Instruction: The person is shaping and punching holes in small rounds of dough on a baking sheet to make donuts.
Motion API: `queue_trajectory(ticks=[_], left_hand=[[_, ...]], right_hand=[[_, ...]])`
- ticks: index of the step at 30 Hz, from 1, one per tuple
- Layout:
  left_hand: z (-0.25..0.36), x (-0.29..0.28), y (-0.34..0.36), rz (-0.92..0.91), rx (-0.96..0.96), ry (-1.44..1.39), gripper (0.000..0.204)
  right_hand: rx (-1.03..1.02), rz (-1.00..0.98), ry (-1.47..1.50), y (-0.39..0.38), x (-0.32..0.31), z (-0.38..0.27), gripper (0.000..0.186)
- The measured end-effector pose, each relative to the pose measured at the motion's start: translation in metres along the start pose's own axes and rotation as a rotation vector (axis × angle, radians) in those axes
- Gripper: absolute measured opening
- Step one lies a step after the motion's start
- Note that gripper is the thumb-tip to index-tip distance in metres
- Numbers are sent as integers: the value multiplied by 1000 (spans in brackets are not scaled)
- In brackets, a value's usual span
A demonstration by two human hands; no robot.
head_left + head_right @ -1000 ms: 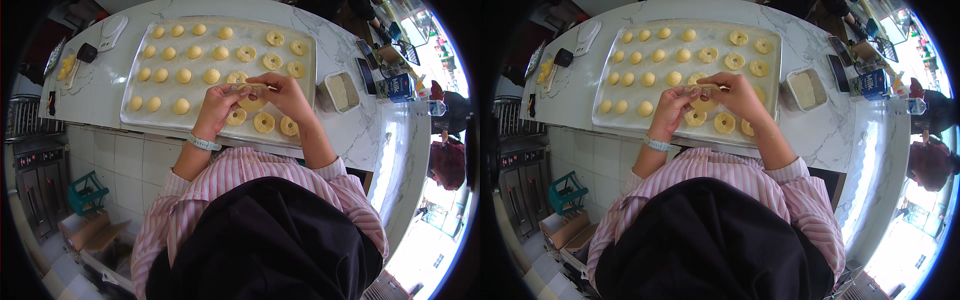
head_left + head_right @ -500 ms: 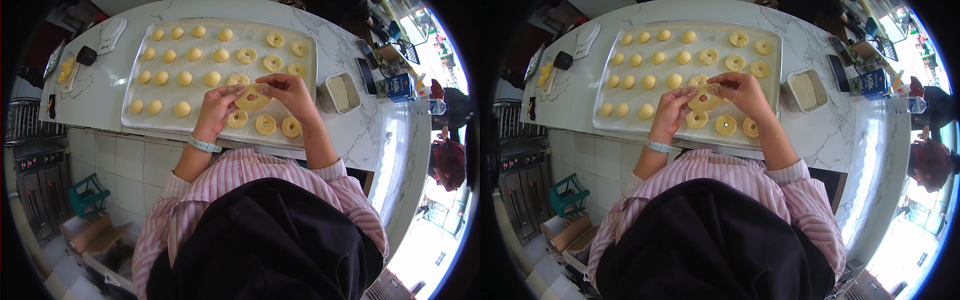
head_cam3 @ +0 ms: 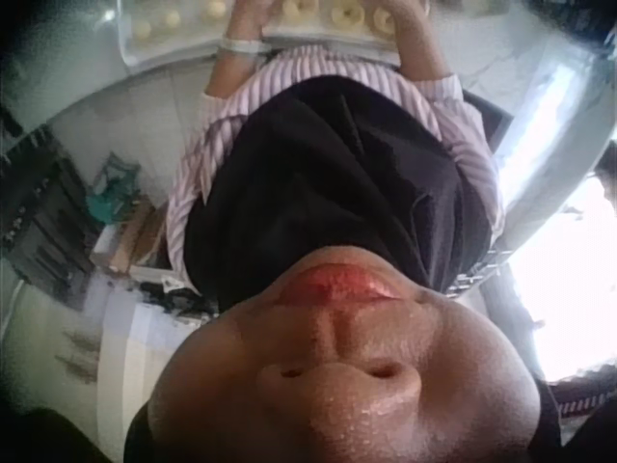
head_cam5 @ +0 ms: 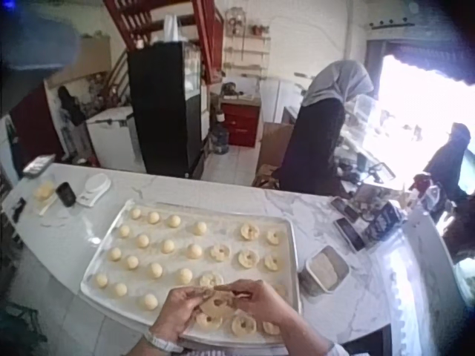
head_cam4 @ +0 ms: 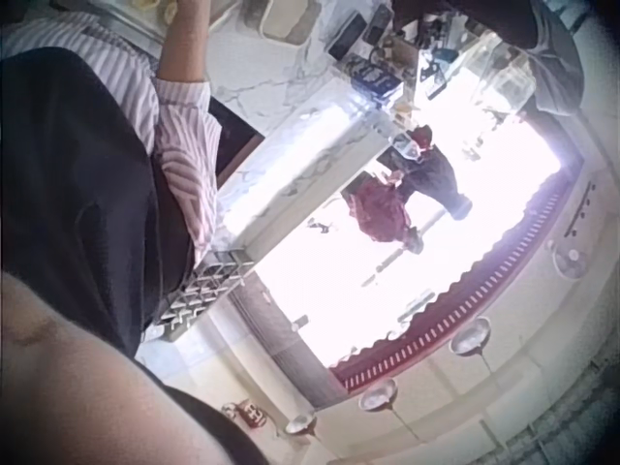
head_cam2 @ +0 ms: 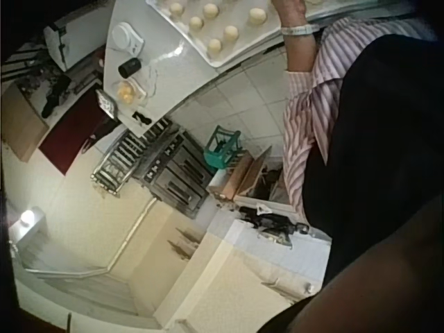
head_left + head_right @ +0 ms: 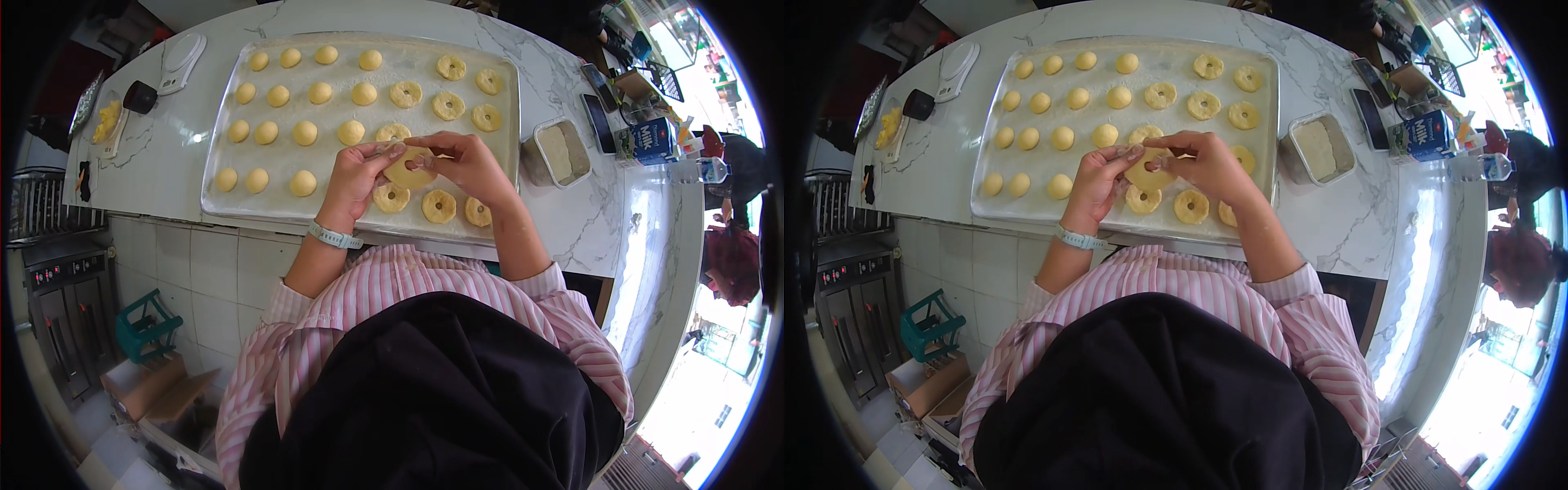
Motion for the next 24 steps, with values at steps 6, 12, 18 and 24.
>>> queue_trajectory(ticks=[6,12,18,24], left_hand=[[0,2,4,-105,-19,13,26],[3,-1,9,33,30,62,26],[7,7,8,-24,39,93,26],[12,13,5,-158,71,31,44]], right_hand=[[32,78,-39,5,1,0,28],[39,43,-6,10,0,-2,33],[76,-64,170,15,-2,2,44],[339,-205,522,23,8,33,43]])
Point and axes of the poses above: each hand's wrist, its own y-axis towards the middle knuckle, its own x-axis out of the palm, z = x × y, the point moved 2 cm from there along y, towards the middle knuckle, and after that the axes turned 8 degrees about z, right-handed, at the moved point
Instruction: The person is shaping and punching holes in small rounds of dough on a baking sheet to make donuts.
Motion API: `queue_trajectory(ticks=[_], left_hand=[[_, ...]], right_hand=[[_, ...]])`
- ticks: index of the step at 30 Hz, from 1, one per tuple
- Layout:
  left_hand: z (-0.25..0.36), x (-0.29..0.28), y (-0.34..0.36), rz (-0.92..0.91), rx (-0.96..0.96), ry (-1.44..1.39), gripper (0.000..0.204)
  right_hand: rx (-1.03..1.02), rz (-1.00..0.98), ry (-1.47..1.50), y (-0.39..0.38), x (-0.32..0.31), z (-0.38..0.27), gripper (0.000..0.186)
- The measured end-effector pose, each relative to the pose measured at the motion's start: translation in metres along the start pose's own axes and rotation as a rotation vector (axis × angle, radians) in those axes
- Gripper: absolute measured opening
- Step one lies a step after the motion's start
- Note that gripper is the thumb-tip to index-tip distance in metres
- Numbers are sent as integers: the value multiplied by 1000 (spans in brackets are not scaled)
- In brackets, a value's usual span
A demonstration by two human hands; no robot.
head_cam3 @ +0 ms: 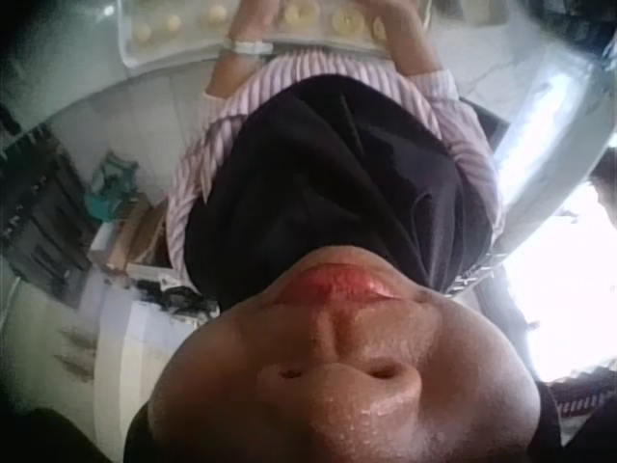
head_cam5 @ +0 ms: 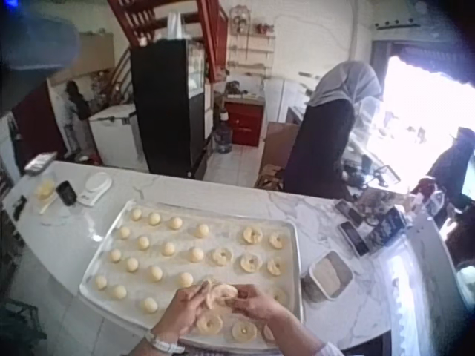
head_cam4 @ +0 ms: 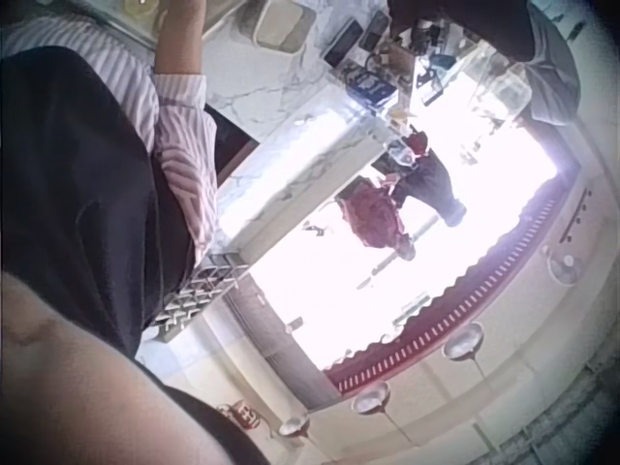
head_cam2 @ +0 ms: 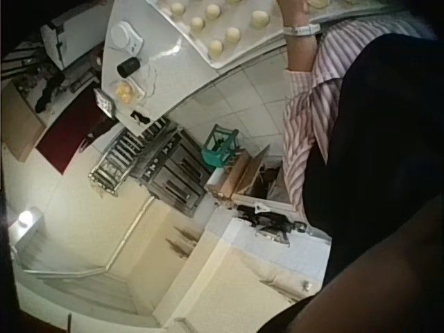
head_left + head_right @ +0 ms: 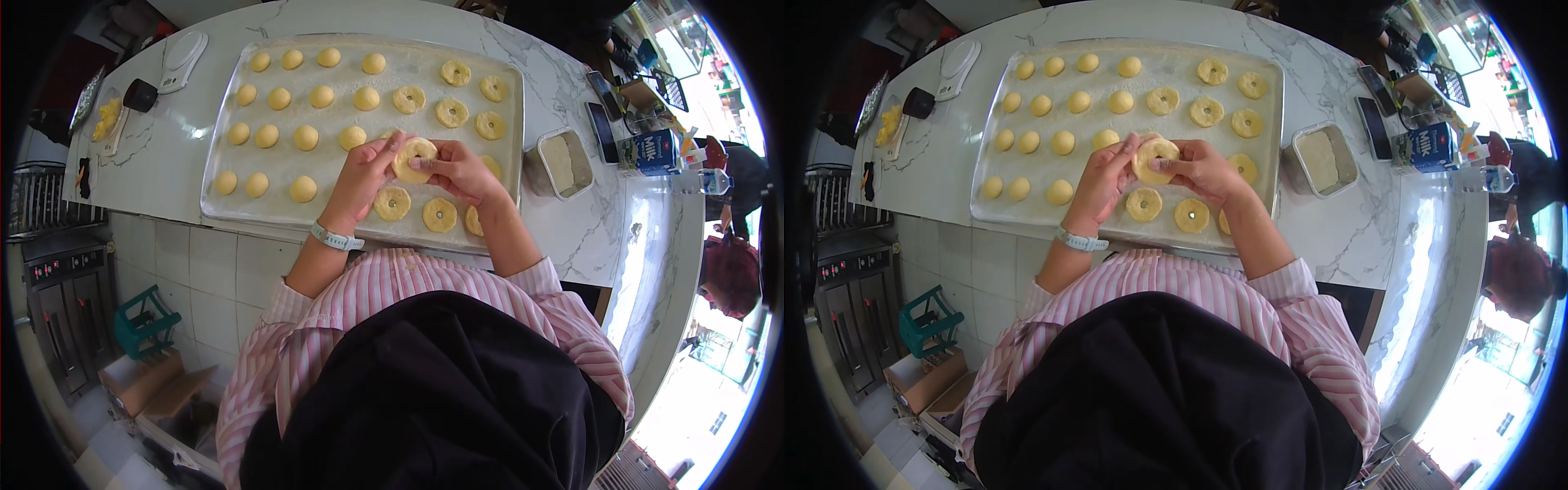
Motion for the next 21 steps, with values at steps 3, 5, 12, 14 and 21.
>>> queue_trajectory(ticks=[3,5,12,14,21], left_hand=[[1,-3,-2,89,198,104,52],[2,-6,-1,162,384,179,52],[-23,1,0,218,464,318,52],[-22,-1,1,183,515,391,51],[-21,3,3,214,586,327,46]], right_hand=[[-15,54,127,7,-2,6,38],[-19,87,154,9,-3,6,35],[-47,81,115,8,10,1,31],[-52,78,75,7,15,1,32],[-66,94,1,5,17,0,32]])
Point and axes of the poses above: each hand's wrist, its own y-axis towards the middle knuckle, its own x-axis out of the palm, z = x × y, the point moved 2 cm from there along y, towards the middle knuckle, and after that the axes turned 8 degrees about z, right-handed, at the moved point
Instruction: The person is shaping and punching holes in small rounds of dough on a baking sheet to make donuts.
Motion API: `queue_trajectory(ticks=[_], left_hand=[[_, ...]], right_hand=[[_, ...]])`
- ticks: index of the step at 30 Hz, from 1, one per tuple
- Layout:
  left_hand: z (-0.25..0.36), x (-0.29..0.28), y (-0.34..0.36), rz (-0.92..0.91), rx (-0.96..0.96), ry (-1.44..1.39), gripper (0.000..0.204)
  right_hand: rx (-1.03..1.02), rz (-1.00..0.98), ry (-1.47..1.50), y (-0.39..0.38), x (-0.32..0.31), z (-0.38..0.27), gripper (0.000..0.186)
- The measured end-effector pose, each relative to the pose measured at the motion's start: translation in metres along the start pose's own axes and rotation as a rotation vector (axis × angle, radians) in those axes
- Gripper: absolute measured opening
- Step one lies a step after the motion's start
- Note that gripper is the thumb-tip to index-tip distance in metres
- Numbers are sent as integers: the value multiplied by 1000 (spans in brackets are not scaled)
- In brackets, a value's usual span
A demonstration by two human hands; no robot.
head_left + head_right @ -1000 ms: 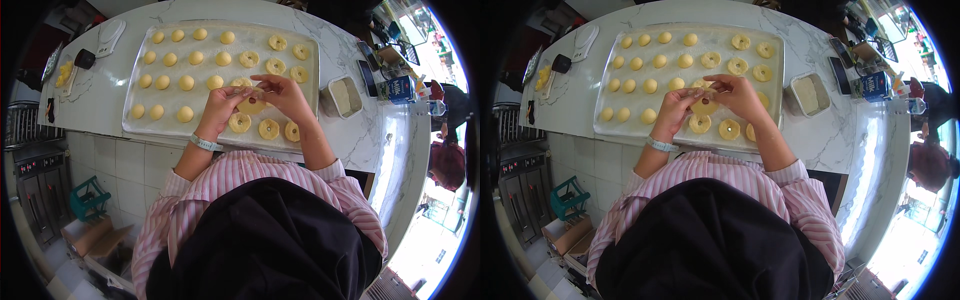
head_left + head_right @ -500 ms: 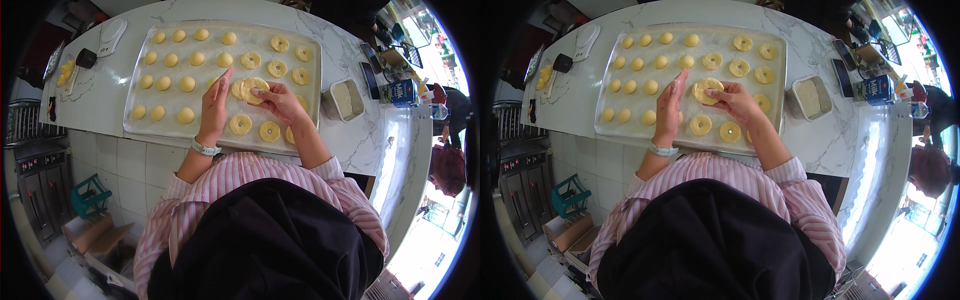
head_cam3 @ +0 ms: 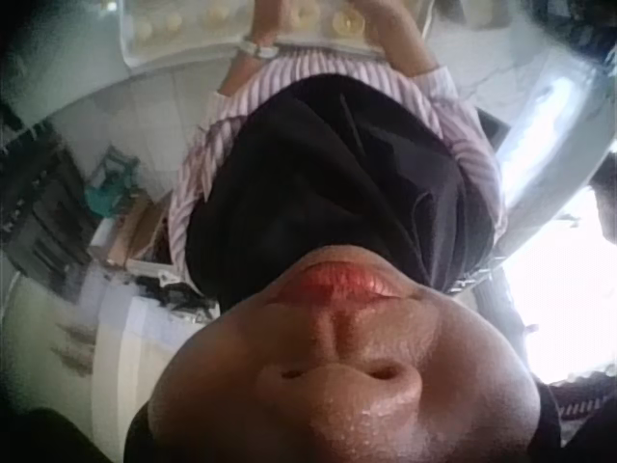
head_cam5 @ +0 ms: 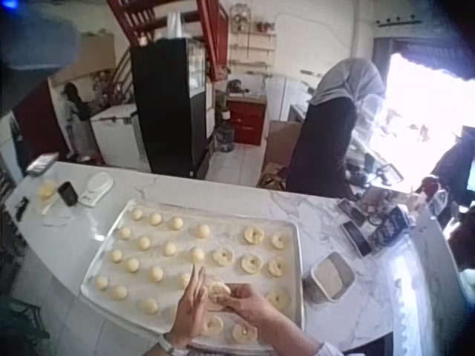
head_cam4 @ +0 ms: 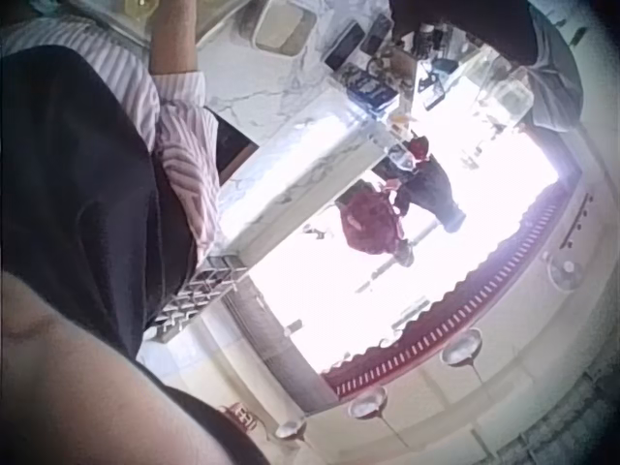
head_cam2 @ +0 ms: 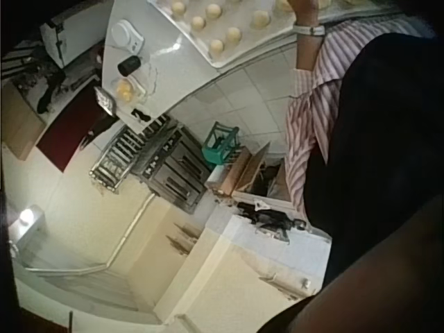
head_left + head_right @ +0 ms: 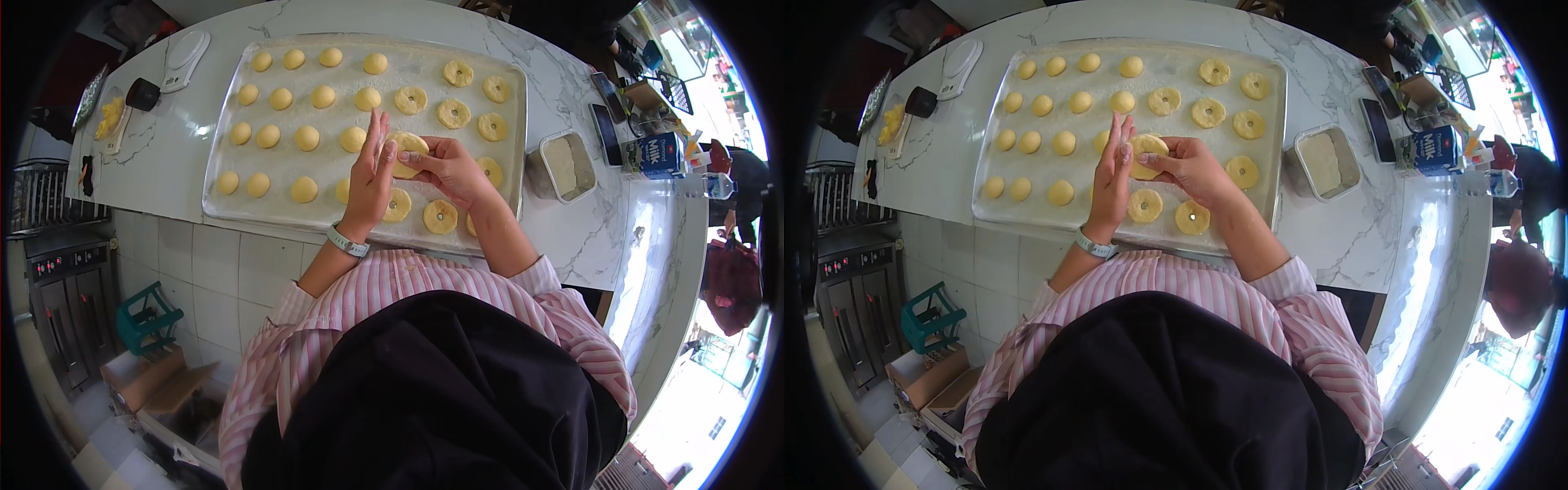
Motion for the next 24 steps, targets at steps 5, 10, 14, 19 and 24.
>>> queue_trajectory(ticks=[5,10,14,19,24], left_hand=[[-5,-5,3,-117,-8,75,49],[-6,-8,11,-250,69,173,53],[-4,-17,18,-59,-249,-124,52],[-6,-23,14,-167,-613,-168,39],[-8,-20,8,-34,-620,-225,27]], right_hand=[[18,10,-77,0,-1,4,36],[9,11,-119,-1,-2,5,38],[9,46,-120,-3,-4,2,39],[-48,80,-299,-2,-10,-3,43],[-139,146,-542,-3,-15,-14,41]])
Point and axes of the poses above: each hand's wrist, its own y-axis towards the middle knuckle, its own x-axis out of the palm, z = x × y, the point moved 2 cm from there along y, towards the middle knuckle, and after that the axes turned 8 degrees about z, right-handed, at the moved point
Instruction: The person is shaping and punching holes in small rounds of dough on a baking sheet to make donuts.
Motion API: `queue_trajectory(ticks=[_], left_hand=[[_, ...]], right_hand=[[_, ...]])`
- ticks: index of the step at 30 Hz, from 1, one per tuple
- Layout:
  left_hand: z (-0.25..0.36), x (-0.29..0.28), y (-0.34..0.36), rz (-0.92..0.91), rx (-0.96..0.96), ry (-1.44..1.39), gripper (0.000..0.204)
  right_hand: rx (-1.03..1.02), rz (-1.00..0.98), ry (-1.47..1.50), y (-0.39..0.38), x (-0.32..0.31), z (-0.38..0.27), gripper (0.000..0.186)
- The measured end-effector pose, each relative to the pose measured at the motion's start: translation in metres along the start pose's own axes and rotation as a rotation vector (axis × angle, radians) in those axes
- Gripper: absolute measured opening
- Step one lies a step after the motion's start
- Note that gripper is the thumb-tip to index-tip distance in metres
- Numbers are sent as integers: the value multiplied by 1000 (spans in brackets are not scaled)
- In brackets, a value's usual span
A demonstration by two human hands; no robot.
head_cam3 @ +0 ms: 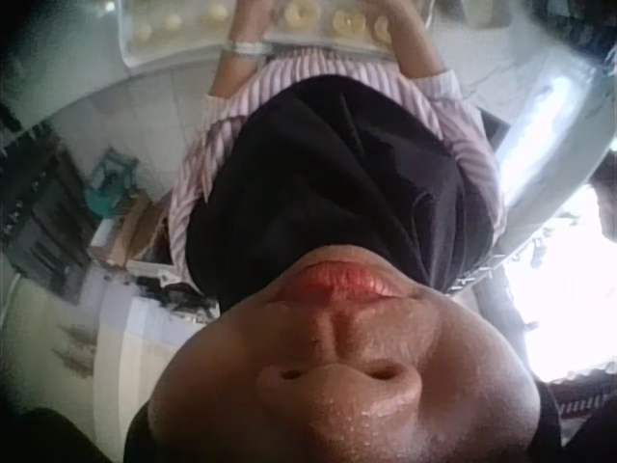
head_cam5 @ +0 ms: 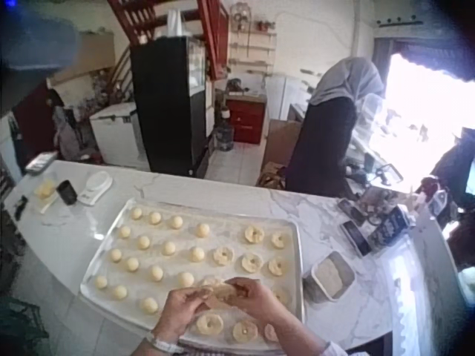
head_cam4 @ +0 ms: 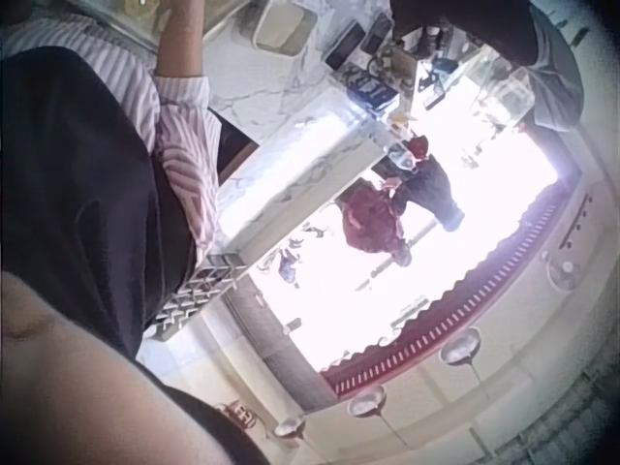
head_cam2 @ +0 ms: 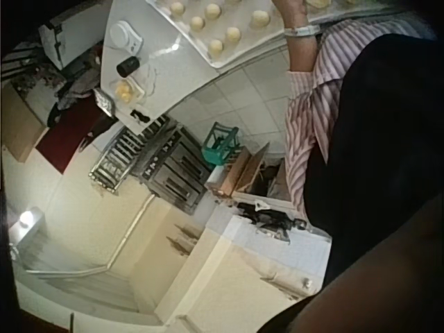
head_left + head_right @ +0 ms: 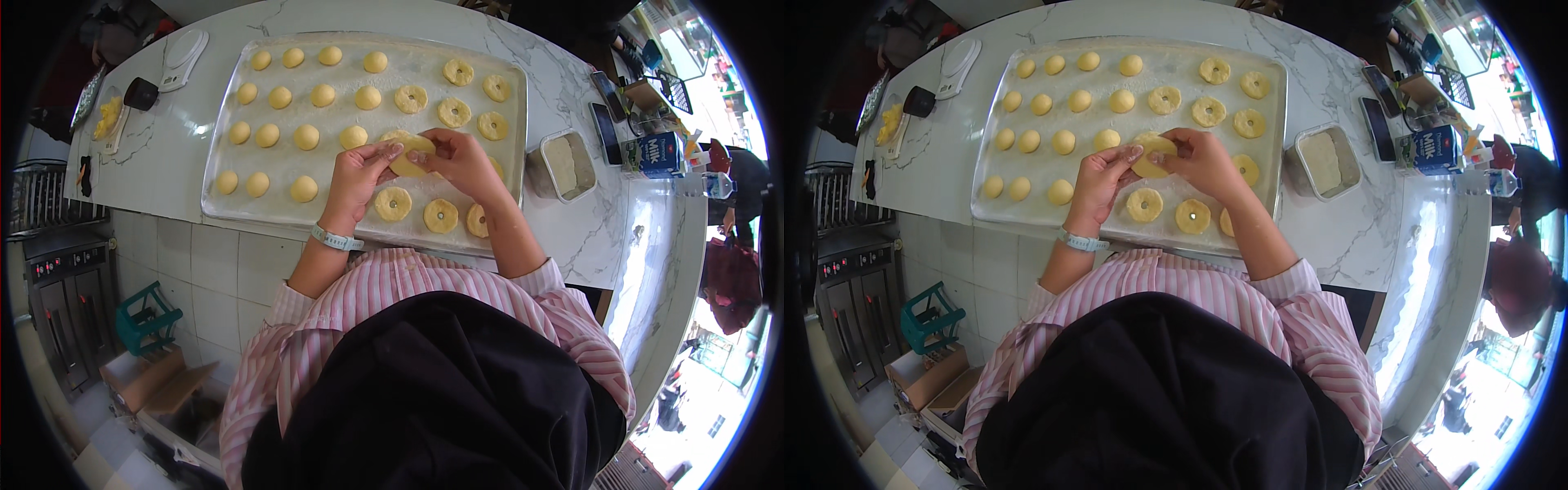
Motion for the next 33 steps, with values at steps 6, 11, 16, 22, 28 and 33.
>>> queue_trajectory(ticks=[6,11,16,22,28,33], left_hand=[[5,4,-3,-64,-120,-334,24],[7,5,-2,3,-10,-238,25],[3,7,-2,-19,-77,-214,24],[6,6,-4,4,-28,-166,22],[7,6,-3,-15,-16,-157,23],[6,9,-5,-77,-60,-141,23]], right_hand=[[-153,16,197,-4,-4,-14,34],[-96,-19,84,-6,-3,-17,35],[-208,28,27,-7,-1,-21,31],[-96,-20,66,-6,-1,-21,30],[-165,-59,16,-6,-2,-22,29],[-138,-15,5,-4,-4,-19,31]])
Point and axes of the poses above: each hand's wrist, its own y-axis towards the middle knuckle, its own x-axis out of the palm, z = x × y, the point moved 2 cm from there along y, towards the middle knuckle, and after that the axes turned 8 degrees about z, right-handed, at the moved point
